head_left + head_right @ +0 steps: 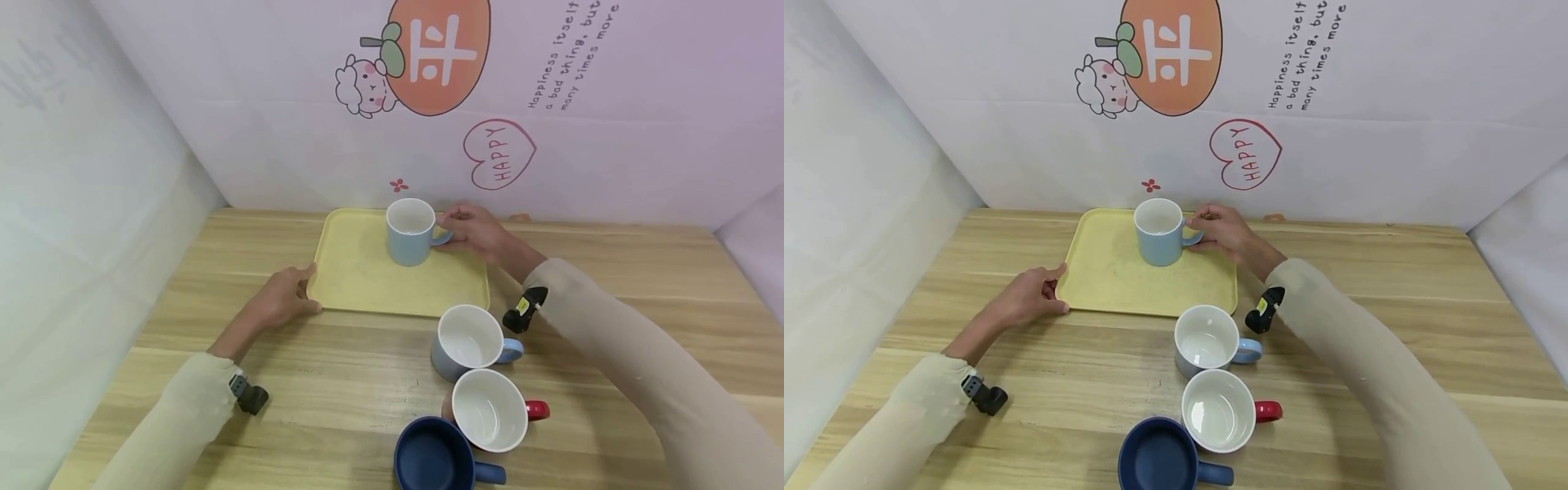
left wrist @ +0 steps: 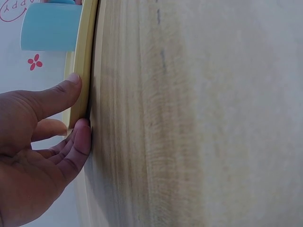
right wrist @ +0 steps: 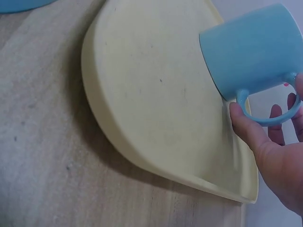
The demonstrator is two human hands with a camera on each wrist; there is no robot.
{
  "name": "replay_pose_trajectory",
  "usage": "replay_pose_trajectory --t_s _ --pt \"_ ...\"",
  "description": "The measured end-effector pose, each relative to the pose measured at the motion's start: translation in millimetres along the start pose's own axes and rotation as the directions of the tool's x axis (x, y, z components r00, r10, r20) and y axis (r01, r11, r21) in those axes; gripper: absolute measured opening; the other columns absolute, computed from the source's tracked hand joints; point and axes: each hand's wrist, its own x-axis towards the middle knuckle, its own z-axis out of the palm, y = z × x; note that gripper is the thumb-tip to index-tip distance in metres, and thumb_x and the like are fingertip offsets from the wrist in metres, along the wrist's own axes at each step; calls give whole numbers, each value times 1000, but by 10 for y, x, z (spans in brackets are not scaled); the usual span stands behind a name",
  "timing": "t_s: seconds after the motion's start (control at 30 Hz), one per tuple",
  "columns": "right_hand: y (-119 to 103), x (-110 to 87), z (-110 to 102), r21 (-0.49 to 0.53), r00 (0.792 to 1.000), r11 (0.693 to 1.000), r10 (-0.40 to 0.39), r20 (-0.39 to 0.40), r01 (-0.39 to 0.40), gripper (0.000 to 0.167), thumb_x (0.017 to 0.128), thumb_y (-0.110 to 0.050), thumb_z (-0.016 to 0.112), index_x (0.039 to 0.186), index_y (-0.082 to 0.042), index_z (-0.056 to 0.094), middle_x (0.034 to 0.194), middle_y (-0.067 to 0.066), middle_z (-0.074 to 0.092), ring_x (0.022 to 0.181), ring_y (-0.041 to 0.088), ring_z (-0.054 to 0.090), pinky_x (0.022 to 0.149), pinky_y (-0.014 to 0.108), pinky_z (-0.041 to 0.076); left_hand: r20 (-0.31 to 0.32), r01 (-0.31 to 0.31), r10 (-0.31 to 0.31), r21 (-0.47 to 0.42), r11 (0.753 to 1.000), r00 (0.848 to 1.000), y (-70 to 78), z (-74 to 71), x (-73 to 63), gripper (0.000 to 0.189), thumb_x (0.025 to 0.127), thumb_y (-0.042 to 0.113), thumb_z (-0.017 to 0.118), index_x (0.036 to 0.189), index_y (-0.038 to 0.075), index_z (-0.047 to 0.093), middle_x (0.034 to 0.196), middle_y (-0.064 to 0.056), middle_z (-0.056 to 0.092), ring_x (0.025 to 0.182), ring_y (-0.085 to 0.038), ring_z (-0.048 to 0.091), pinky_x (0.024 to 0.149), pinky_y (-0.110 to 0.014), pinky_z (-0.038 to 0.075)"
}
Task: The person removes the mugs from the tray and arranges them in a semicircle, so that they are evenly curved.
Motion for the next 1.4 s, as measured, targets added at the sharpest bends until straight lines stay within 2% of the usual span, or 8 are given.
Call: replay_pose_trajectory --t_s 0.23,0.43,0.73,0.97,1.17,1.4 --pt "-24 -55 12 -16 1000 1000 -14 -7 13 4 98 -2 61 94 -3 61 102 10 55 97 32 65 94 52 48 0 -5 5 4 1000 1000 2 3 4 83 83 6 79 146 -16 30 90 -12 63 72 -19 56 65 -33 47" --pt "-38 -100 22 -9 999 999 -41 -18 41 4 98 -1 62 94 -2 60 96 7 57 94 30 65 97 55 44 5 -8 8 8 1000 1000 0 2 5 83 83 6 79 146 -16 29 89 -11 65 71 -18 57 65 -33 48" --pt "-93 -247 37 10 996 998 -69 -50 69 5 97 -2 64 95 -1 60 98 10 58 88 27 69 96 54 45 5 -5 5 -9 1000 1000 -11 6 14 84 83 6 79 146 -16 29 85 -10 64 69 -18 55 64 -33 47" --pt "-178 -338 39 18 997 998 -66 -36 67 6 98 -4 63 97 1 59 100 13 57 89 28 70 90 45 52 -2 -12 12 3 1000 1000 -1 -10 22 83 82 5 79 146 -16 30 84 -10 63 69 -19 55 65 -33 47" --pt "-231 -397 59 39 997 997 -72 -17 73 5 98 -4 63 95 0 61 98 11 60 89 30 70 90 47 51 -3 -10 10 20 1000 1000 21 -27 40 83 82 5 79 146 -16 30 87 -11 64 73 -19 57 68 -34 48" --pt "-236 -542 71 15 996 996 -90 2 90 6 99 -5 62 95 -1 60 97 10 60 88 29 70 89 49 51 20 -8 6 57 998 1000 33 -25 35 84 81 7 81 144 -19 31 92 -14 65 77 -21 58 71 -35 49"
